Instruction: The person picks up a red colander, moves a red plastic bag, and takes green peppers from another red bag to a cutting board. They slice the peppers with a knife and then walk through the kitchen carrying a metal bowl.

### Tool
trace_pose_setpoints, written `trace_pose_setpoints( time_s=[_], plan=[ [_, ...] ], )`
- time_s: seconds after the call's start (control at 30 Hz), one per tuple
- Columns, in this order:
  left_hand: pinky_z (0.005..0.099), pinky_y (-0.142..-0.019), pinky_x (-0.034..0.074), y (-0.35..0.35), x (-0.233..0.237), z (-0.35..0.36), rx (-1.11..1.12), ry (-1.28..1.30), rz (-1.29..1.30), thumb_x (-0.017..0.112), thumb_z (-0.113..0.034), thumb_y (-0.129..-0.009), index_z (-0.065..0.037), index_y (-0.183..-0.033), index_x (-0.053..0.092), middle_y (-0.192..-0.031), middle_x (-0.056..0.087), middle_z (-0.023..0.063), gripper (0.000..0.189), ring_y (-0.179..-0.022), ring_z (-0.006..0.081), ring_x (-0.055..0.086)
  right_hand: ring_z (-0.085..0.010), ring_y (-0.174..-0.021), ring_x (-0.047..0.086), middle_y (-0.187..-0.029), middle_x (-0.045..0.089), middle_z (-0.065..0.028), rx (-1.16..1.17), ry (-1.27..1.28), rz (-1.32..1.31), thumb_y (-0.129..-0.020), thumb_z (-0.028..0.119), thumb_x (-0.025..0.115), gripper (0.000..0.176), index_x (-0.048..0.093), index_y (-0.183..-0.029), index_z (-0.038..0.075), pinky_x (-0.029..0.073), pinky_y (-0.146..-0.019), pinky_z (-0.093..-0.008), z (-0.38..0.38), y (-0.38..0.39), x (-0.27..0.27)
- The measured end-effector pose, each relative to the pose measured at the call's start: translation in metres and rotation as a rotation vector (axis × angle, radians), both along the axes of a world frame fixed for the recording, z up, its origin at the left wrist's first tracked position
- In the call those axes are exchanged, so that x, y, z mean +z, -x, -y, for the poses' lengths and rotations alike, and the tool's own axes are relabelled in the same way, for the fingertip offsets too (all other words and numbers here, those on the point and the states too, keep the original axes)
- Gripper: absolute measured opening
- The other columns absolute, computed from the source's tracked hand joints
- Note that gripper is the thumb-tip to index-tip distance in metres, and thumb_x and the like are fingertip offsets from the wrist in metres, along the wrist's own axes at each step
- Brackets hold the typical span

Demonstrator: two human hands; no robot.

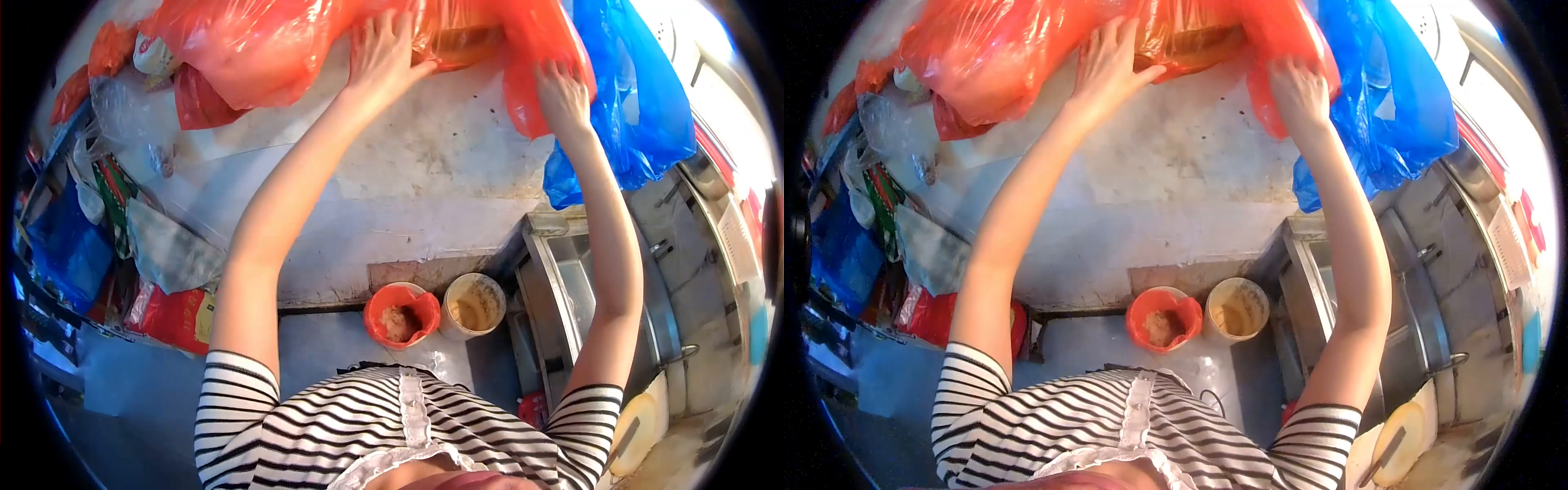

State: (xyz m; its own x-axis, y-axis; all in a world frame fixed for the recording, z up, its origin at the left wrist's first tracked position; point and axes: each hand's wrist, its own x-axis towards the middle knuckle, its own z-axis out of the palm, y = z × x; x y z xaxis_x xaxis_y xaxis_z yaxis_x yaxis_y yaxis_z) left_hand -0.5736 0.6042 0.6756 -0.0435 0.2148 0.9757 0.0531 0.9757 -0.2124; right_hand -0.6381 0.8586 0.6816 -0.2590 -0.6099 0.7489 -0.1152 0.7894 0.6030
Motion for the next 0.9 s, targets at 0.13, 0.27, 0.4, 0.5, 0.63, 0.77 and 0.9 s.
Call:
trace_pose_setpoints(
  time_s=[0.13, 0.27, 0.4, 0.5, 0.63, 0.77, 0.9],
  plan=[
    [0.041, -0.073, 0.043, 0.034, 0.007, 0.012, 0.068, -0.094, 0.379, 0.063, -0.017, -0.07, -0.008, -0.111, 0.038, -0.099, 0.051, 0.0151, 0.048, -0.089, 0.0333, 0.051, -0.02, -0.082, 0.055, -0.081, 0.054, -0.006, 0.101, -0.014, 0.006, -0.068, 0.01, 0.05, 0.013, 0.055, -0.08, 0.008, 0.044, -0.073, -0.0336, -0.008, -0.001, -0.004],
    [0.0432, -0.073, 0.041, 0.016, 0.013, 0.016, -0.099, -0.088, 0.4, 0.058, -0.01, -0.07, -0.009, -0.105, 0.042, -0.098, 0.049, 0.0156, 0.038, -0.091, 0.0345, 0.048, -0.0199, -0.08, 0.055, -0.08, 0.054, -0.0064, 0.154, -0.014, -0.02, -0.068, 0.01, 0.05, 0.011, 0.055, -0.077, 0.007, 0.043, -0.072, -0.0323, -0.013, -0.009, -0.005],
    [0.0416, -0.076, 0.039, -0.032, 0.022, 0.02, -0.295, -0.053, 0.267, 0.055, -0.008, -0.072, -0.007, -0.102, 0.044, -0.097, 0.049, 0.015, 0.033, -0.089, 0.035, 0.048, -0.0245, -0.088, 0.052, -0.086, 0.053, -0.0091, 0.072, 0.193, 0.126, -0.069, 0.007, 0.05, 0.016, 0.055, -0.085, 0.008, 0.039, -0.082, -0.0366, -0.016, -0.001, 0.002],
    [0.0385, -0.08, 0.039, -0.076, 0.04, 0.036, -0.37, -0.038, 0.207, 0.055, -0.008, -0.074, -0.006, -0.106, 0.045, -0.099, 0.05, 0.0145, 0.034, -0.093, 0.0323, 0.048, -0.024, -0.084, 0.054, -0.082, 0.055, -0.0091, 0.12, 0.217, 0.015, -0.069, 0.009, 0.05, 0.013, 0.056, -0.08, 0.007, 0.04, -0.078, -0.0355, -0.019, 0.007, 0.008],
    [0.0274, -0.082, 0.038, -0.117, 0.075, 0.061, -0.618, -0.225, 0.292, 0.05, -0.007, -0.08, -0.005, -0.111, 0.045, -0.101, 0.052, 0.0085, 0.031, -0.095, 0.0179, 0.049, -0.025, -0.084, 0.055, -0.081, 0.056, -0.0101, 0.162, 0.264, 0.035, -0.069, 0.009, 0.049, 0.014, 0.057, -0.08, 0.007, 0.041, -0.077, -0.036, -0.016, 0.013, 0.012],
    [0.0213, -0.076, 0.038, -0.115, 0.084, 0.09, -0.736, -0.391, 0.342, 0.044, -0.004, -0.083, -0.005, -0.113, 0.043, -0.093, 0.049, 0.0032, 0.03, -0.085, 0.0096, 0.045, -0.0271, -0.086, 0.054, -0.081, 0.056, -0.0117, 0.236, 0.308, 0.104, -0.067, 0.009, 0.05, 0.017, 0.056, -0.083, 0.006, 0.04, -0.078, -0.0384, -0.006, 0.014, 0.013],
    [0.0199, -0.068, 0.037, -0.087, 0.06, 0.087, -0.879, -0.507, 0.313, 0.043, -0.003, -0.082, -0.005, -0.113, 0.043, -0.086, 0.045, 0.0009, 0.031, -0.074, 0.008, 0.042, -0.0283, -0.091, 0.051, -0.091, 0.054, -0.0127, 0.321, 0.383, 0.221, -0.066, 0.01, 0.054, 0.028, 0.053, -0.093, 0.004, 0.04, -0.077, -0.0408, 0.009, 0.003, 0.011]
  ],
)
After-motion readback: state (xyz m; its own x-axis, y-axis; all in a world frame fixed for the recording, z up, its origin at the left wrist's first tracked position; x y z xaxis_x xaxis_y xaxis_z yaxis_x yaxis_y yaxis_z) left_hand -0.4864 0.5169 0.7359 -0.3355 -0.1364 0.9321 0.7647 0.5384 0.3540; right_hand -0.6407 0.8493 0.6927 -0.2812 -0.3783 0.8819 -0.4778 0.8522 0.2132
